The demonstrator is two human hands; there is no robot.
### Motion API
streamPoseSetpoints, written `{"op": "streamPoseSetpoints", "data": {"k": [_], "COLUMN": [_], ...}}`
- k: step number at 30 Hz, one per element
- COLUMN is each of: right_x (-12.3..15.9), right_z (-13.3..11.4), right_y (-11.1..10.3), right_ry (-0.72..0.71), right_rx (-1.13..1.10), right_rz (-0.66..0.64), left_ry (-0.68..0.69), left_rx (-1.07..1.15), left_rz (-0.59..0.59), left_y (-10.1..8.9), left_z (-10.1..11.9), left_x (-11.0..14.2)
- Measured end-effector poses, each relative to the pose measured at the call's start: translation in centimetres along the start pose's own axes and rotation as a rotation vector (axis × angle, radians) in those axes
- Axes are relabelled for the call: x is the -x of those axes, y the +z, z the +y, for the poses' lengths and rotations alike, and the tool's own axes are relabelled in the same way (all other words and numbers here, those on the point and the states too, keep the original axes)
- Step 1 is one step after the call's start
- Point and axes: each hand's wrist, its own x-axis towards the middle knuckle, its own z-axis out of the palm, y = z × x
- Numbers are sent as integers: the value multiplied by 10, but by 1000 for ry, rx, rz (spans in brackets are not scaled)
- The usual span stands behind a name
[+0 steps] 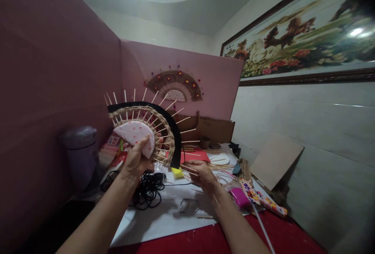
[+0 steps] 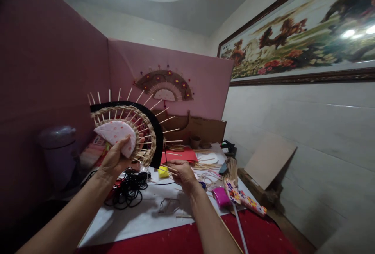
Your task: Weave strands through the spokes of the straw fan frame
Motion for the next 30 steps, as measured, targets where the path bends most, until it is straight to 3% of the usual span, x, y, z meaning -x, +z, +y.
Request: {"op": "streamPoseSetpoints", "data": {"k": [6,15,18,25,30], "right_x": [-4,5,6,8,17], "right_z": [-1,-12,-13,-12,-10], "right_y": [-2,4,7,8,13], "right_ry": [-104,-162,-228,-568,-750], "right_rx": [-164,-53,78,614,927], "right_rz": [-9,70,129,311,294], "left_ry": [63,93,112,167,206], "left_rx": [89,90,61,-8,-25], "left_rz": [-46,-23,-4,-4,7], "left_y": [17,18,15,5,7], "left_z": [13,17,19,25,27], "left_x": [-24,-44,-48,-57,-57]}}
